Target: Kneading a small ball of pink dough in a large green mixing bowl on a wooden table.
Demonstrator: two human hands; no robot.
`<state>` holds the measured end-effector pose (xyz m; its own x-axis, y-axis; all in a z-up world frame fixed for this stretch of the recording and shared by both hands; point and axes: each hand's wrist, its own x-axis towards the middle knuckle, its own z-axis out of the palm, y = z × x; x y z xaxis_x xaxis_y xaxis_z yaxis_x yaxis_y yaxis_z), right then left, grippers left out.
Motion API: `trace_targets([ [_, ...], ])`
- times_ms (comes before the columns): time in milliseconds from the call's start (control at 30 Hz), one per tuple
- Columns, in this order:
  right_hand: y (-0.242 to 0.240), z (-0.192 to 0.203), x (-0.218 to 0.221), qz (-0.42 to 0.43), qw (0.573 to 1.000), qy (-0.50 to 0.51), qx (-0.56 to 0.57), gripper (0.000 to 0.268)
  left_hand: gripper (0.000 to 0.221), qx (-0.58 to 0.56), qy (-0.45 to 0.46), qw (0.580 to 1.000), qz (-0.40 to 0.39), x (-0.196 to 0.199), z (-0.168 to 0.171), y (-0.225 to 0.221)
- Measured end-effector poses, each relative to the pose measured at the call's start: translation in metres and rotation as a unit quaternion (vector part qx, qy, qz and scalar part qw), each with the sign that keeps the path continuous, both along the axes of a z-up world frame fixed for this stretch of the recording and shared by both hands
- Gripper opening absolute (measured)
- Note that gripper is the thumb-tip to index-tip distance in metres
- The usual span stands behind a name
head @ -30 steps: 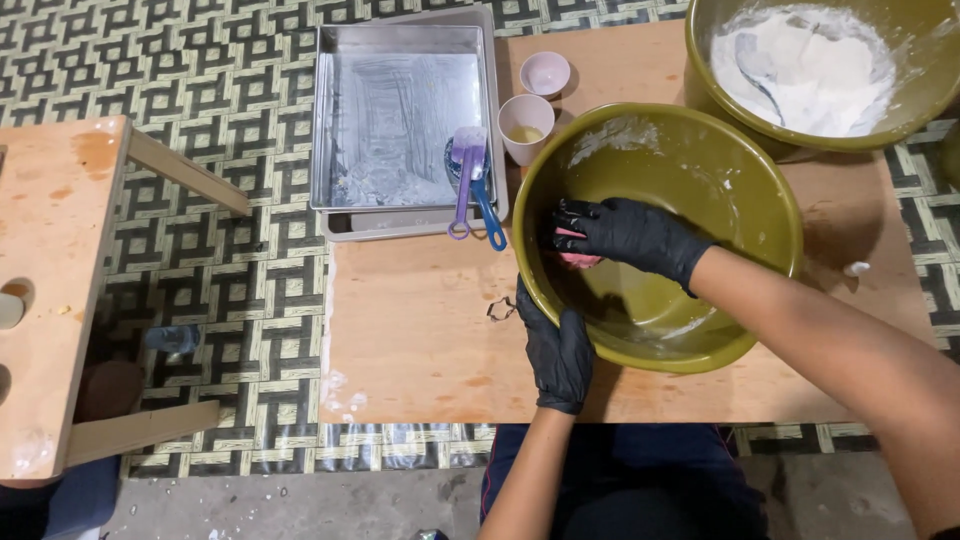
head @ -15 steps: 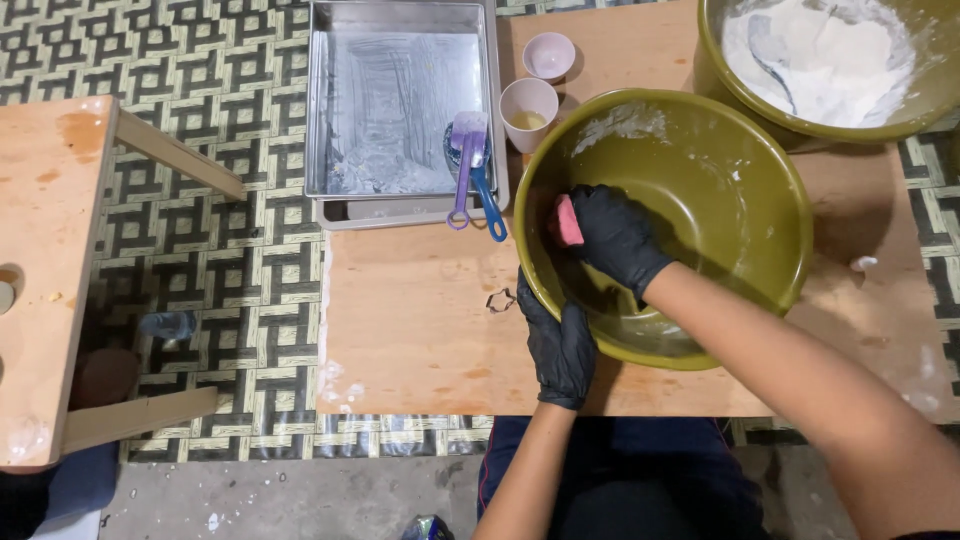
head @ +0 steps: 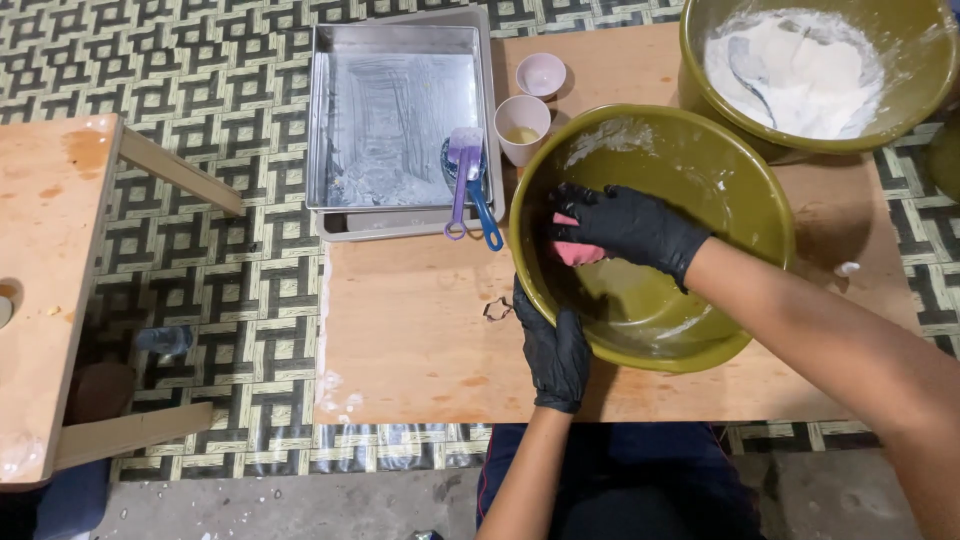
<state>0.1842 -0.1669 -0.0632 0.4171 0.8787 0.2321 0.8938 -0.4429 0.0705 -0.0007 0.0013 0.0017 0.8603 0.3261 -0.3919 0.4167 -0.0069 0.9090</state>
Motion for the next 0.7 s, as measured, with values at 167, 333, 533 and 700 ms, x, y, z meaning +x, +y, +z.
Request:
trace_targets([
  [167, 0.003, 0.011, -0.005, 0.014, 0.976, 0.214, 0.026, 0.069, 0.077, -0.016, 0.003, 1.000, -0.001, 0.000, 0.002, 0.002],
  [333, 0.003, -0.034, 0.010, -0.016, 0.978, 0.202, 0.046, 0.095, 0.076, -0.015, 0.005, 1.000, 0.007, 0.000, 0.002, 0.000],
  [533, 0.020, -0.105, -0.003, -0.145, 0.982, 0.118, 0.038, 0.082, 0.076, 0.003, -0.008, 1.000, 0.009, -0.002, -0.003, -0.002],
  [700, 0.073, -0.078, -0.018, -0.298, 0.955, -0.005, 0.008, 0.044, 0.077, 0.027, -0.009, 1.000, -0.001, -0.001, -0.013, -0.001],
])
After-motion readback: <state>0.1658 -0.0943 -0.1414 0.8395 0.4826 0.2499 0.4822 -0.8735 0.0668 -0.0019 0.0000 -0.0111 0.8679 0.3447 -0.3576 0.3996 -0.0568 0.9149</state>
